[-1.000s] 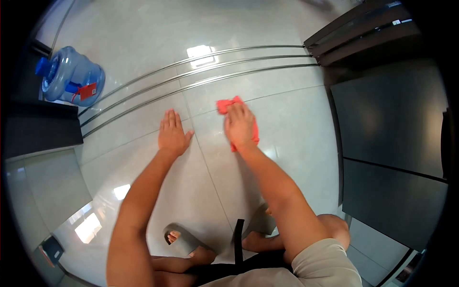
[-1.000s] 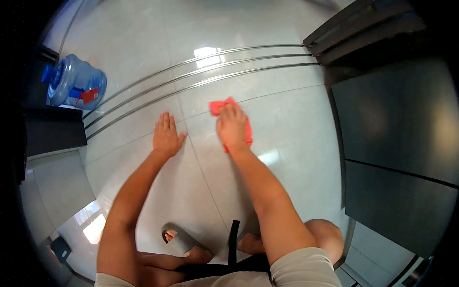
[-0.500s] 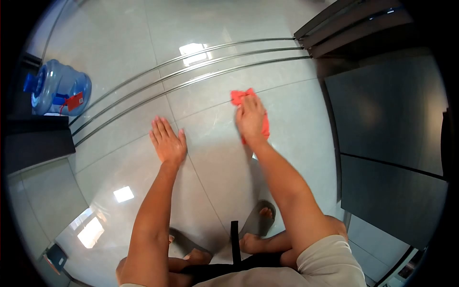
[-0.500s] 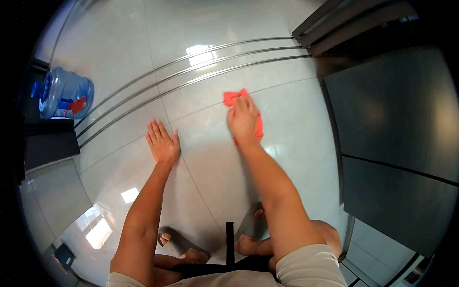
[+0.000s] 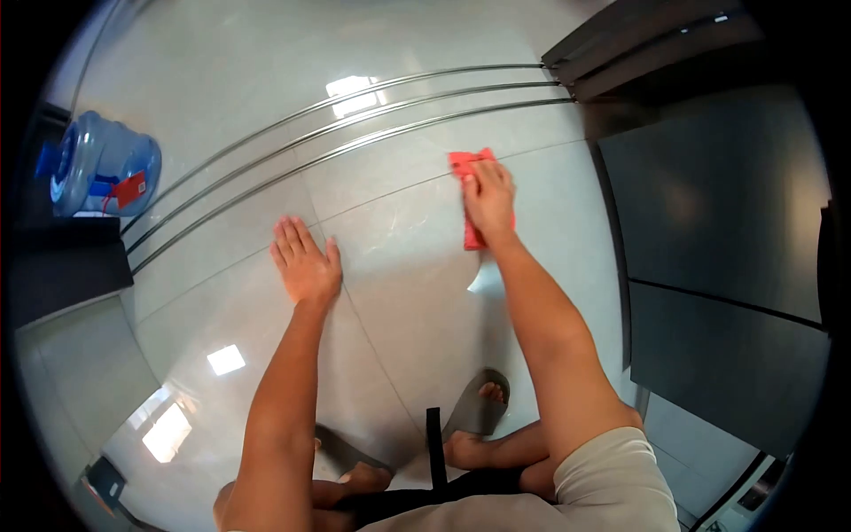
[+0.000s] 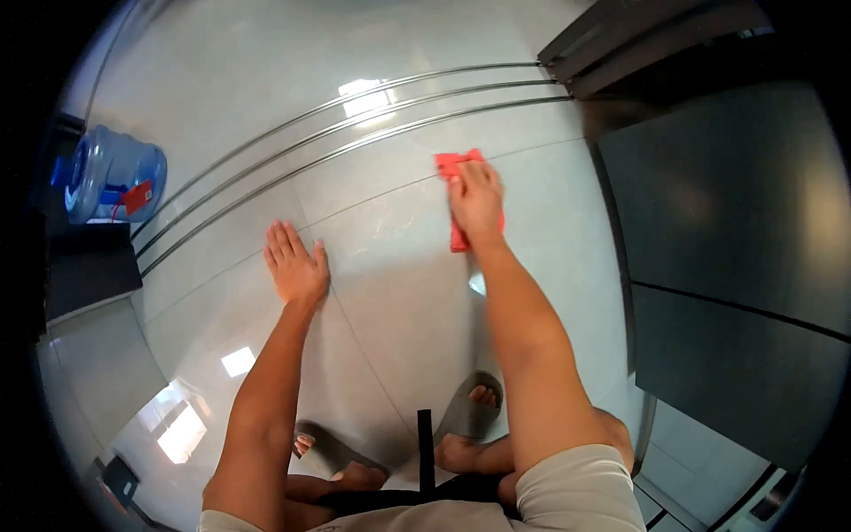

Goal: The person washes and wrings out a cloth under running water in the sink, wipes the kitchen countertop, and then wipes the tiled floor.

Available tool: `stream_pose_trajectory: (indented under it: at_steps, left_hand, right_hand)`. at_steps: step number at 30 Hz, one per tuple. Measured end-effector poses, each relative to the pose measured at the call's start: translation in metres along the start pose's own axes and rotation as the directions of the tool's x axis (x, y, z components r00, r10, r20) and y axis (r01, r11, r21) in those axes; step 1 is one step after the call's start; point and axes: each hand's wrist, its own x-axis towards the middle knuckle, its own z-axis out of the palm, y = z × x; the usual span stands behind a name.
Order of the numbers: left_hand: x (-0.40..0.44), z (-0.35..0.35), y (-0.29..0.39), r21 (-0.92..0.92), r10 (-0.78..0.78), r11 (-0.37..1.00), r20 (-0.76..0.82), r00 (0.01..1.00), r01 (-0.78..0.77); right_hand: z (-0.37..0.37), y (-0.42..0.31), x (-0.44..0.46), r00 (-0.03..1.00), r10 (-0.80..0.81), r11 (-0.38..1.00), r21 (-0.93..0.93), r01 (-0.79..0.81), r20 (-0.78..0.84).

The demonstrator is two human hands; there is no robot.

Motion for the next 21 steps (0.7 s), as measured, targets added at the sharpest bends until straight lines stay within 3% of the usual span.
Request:
stream_pose_trajectory:
  at_steps: [3, 8, 11, 14, 18, 20, 21]
  left_hand:
    - [0.0, 0.001, 0.0, -0.007, -0.003, 1.0, -0.026, 1.0, 0.003]
    - [0.001, -0.001, 0.005, -0.009, -0.005, 1.0, -0.038, 0.999, 0.005]
    - [0.001, 0.003, 0.001, -0.002, 0.002, 1.0, -0.058, 0.998, -0.002]
    - [0.001, 0.004, -0.001, -0.012, 0.012, 1.0, -0.066, 0.998, -0.012]
    - [0.0, -0.003, 0.004, 0.001, -0.007, 1.0, -0.024, 1.0, 0.007]
    - [-0.001, -0.005, 0.003, 0.009, -0.023, 1.0, -0.012, 1.0, 0.023]
    - [0.0, -0.004, 0.004, 0.003, -0.021, 1.0, -0.023, 1.0, 0.021]
  right_hand:
    - [0.008, -0.006, -0.008, 0.995, 0.092, 0.994, -0.053, -0.094, -0.041]
    - [0.028, -0.093, -0.039, 0.986, -0.022, 0.995, 0.1, 0.005, 0.166]
    - [0.032, -0.109, -0.044, 0.977, -0.117, 0.975, 0.209, 0.078, 0.179]
    - [0.016, -0.074, -0.031, 0.958, -0.167, 0.985, 0.085, 0.151, 0.233]
    - [-0.002, 0.003, -0.008, 0.978, 0.098, 0.982, -0.177, -0.065, 0.185]
    - [-0.013, 0.007, 0.001, 0.978, 0.148, 0.964, -0.241, -0.11, 0.148]
    - [-0.009, 0.001, -0.002, 0.989, 0.089, 0.973, -0.222, -0.06, 0.121]
